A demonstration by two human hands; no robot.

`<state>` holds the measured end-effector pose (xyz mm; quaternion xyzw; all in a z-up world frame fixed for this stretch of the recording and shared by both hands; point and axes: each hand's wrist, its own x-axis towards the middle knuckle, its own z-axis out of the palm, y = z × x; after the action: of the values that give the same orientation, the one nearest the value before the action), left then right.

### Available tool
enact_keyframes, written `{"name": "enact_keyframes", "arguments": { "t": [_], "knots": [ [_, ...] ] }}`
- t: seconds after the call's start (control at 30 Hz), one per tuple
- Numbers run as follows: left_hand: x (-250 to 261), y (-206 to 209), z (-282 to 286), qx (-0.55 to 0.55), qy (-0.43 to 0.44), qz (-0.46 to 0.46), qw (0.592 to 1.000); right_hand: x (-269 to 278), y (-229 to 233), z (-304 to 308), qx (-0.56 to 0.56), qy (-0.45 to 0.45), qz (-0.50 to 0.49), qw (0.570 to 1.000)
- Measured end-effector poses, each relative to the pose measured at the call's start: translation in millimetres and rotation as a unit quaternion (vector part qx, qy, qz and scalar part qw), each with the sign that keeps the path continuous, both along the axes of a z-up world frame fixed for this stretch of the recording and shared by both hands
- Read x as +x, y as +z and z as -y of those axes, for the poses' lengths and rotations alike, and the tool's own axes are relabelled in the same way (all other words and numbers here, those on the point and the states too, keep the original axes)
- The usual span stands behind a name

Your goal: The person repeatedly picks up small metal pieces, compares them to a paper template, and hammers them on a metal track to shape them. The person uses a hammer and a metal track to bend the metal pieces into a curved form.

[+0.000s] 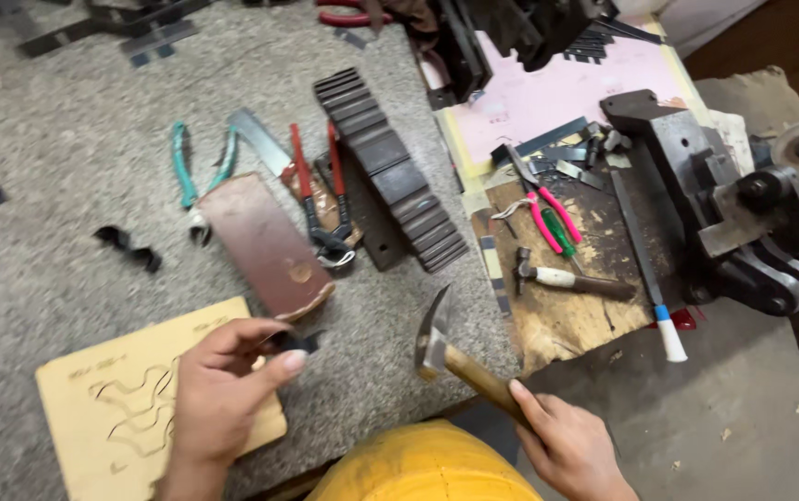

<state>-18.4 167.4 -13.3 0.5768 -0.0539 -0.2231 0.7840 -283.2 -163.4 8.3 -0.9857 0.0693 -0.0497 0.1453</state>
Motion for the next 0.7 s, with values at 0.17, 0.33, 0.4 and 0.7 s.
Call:
{"name": "enact_keyframes", "arguments": {
  "t": [0.17, 0.33, 0.4, 0.7],
  "knots": [
    [-5.1, -21.5, -79.9, 0.049, 0.023, -0.023, 0.998, 32.9, -11.6, -16.0, -0.077, 0.025, 0.006, 0.997],
    [-9.7, -20.5, -136.4, 0.14, 0.015, 0.051, 0.989, 81.4, 4.6, -59.4, -0.045, 0.058, 0.083, 0.994],
    [-11.3, -11.4, -153.2, 0.235, 0.021, 0.126, 0.964, 99.2, 16.0, -91.7, -0.012, 0.062, 0.098, 0.993],
    [-3.2, -15.5, -198.3, 0.372, 0.001, 0.398, 0.839, 183.9, 12.8, -256.8, 0.234, 0.157, 0.012, 0.96]
  ]
}}
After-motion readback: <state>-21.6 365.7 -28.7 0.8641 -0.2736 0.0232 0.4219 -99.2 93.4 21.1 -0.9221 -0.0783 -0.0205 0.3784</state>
